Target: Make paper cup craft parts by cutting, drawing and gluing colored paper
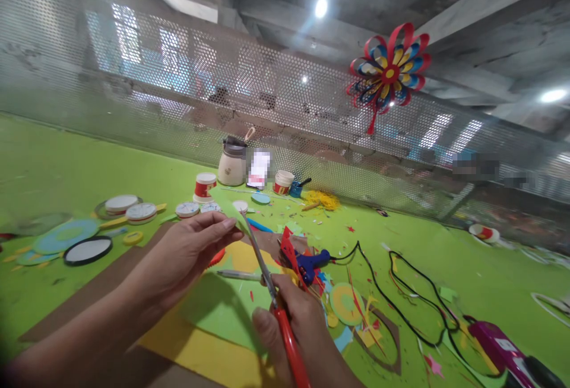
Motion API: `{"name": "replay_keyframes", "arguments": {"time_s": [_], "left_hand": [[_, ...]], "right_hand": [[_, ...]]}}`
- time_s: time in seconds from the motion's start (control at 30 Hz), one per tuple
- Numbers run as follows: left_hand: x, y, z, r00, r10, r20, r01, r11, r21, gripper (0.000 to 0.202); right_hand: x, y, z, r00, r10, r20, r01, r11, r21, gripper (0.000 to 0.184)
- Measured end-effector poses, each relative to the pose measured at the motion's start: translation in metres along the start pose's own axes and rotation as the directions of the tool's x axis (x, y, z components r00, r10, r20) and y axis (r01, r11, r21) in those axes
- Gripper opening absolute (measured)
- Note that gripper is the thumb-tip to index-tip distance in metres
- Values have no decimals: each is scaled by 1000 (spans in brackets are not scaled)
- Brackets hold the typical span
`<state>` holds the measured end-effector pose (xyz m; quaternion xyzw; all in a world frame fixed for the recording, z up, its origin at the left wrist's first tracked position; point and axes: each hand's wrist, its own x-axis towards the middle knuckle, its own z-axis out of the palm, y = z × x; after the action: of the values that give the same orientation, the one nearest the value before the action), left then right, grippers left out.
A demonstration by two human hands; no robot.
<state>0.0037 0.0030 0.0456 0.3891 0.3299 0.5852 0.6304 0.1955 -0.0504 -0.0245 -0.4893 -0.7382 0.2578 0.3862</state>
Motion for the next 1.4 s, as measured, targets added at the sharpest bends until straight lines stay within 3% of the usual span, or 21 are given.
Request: {"name": "replay_keyframes", "arguments": {"time_s": [0.43,0.77,1.1,1.4], "left_hand": [[-2,1,0,1000,-6,-10,6,1000,5,13],[-2,2,2,1000,-11,-19,11,1000,-11,14],[-4,6,3,999,-48,-26,49,999,18,14],[-4,4,-2,998,-45,33,43,998,49,11]], "right_hand": [[-1,-15,-1,998,-36,-48,36,999,0,51],[-3,-10,1,996,-18,-88,16,1000,-23,48],[-2,-20,-7,997,74,-33,-73,997,34,48],[0,-23,-7,989,142,33,-145,967,211,56]]}}
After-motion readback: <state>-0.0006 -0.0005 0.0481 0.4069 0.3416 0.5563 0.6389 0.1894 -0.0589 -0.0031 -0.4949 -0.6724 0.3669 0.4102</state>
